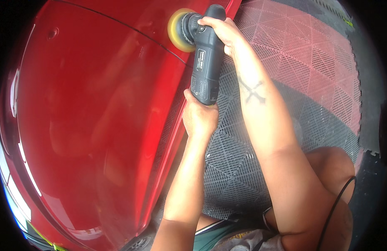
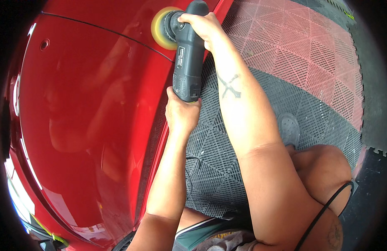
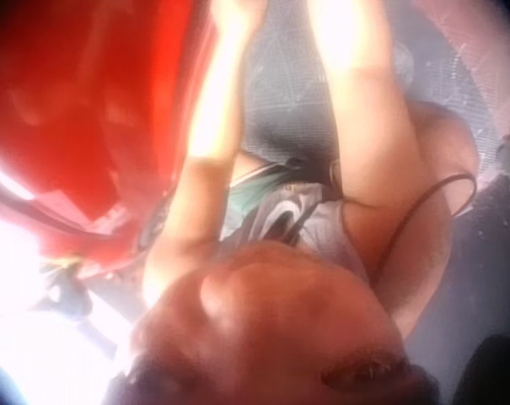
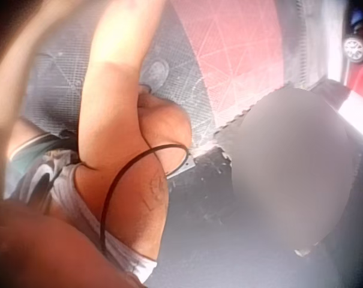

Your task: The person uses a handheld electric polisher with a yellow pad to buff the red paint of a car's front fender and hood. The operator moves the tool in circular and sweeping motions across the vehicle's surface, working around the headlight and wheel arch.

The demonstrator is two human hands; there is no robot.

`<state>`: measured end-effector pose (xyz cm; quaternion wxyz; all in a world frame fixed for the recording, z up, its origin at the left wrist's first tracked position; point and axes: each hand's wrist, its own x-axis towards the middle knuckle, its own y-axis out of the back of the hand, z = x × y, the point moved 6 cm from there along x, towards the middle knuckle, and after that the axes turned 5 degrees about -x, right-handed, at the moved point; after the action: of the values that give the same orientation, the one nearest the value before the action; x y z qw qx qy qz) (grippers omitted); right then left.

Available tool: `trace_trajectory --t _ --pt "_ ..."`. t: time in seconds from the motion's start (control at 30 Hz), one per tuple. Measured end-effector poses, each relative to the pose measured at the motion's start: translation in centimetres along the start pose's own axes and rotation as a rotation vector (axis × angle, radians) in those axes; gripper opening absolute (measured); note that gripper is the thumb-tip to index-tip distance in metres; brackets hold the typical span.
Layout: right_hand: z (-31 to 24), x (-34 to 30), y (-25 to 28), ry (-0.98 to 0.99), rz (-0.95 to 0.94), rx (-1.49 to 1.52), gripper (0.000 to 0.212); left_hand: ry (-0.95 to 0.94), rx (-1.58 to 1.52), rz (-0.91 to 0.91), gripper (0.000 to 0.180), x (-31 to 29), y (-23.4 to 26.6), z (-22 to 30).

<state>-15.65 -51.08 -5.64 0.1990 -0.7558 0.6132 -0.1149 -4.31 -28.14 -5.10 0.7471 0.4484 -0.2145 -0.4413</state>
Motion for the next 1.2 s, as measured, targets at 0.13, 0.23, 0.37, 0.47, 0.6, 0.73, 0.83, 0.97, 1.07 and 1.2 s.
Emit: trace_trajectory --t 0.13,0.23,0.37,0.47,0.6,0.73,0.83,0.97,1.07,1.2 --pt "1.3 -3.3 -1.6 0.032 0.009 0.076 0.032 0.065 0.019 0.025 0.072 -2.6 0.8 -2.4" --pt "4.9 -7.4 -5.7 0.009 -0.047 0.058 0.053 0.129 0.039 0.108 0.073 -6.3 2.6 -8.2" --pt "6.6 -14.2 -7.3 0.024 0.083 0.029 0.080 0.121 0.022 0.134 0.070 -11.5 5.0 -11.9" --pt "9.4 -20.4 -10.8 0.019 0.092 -0.061 0.087 0.173 0.028 0.134 0.080 -15.9 7.9 -16.7" --pt "8.8 -27.5 -15.8 0.040 0.046 -0.150 0.089 0.120 0.010 0.264 0.074 -21.1 12.3 -21.9" --pt "8.3 -26.1 -15.7 -0.007 0.011 0.008 0.086 0.112 -0.036 0.261 0.075 -19.6 12.1 -21.8" --pt "6.3 -20.0 -12.2 0.037 0.048 0.116 0.082 0.088 0.055 0.216 0.076 -14.7 10.2 -15.6" --pt "0.8 -10.9 -8.1 0.057 0.011 0.240 0.053 -0.025 0.122 0.215 0.056 -7.9 8.2 -6.8" --pt "-2.1 -5.6 -6.3 0.116 -0.119 0.205 0.042 -0.103 0.094 0.197 0.050 -4.0 7.1 -2.6" --pt "-2.1 -5.5 -5.5 0.161 -0.042 0.163 0.026 -0.140 0.037 0.187 0.049 -3.7 6.2 -2.8"
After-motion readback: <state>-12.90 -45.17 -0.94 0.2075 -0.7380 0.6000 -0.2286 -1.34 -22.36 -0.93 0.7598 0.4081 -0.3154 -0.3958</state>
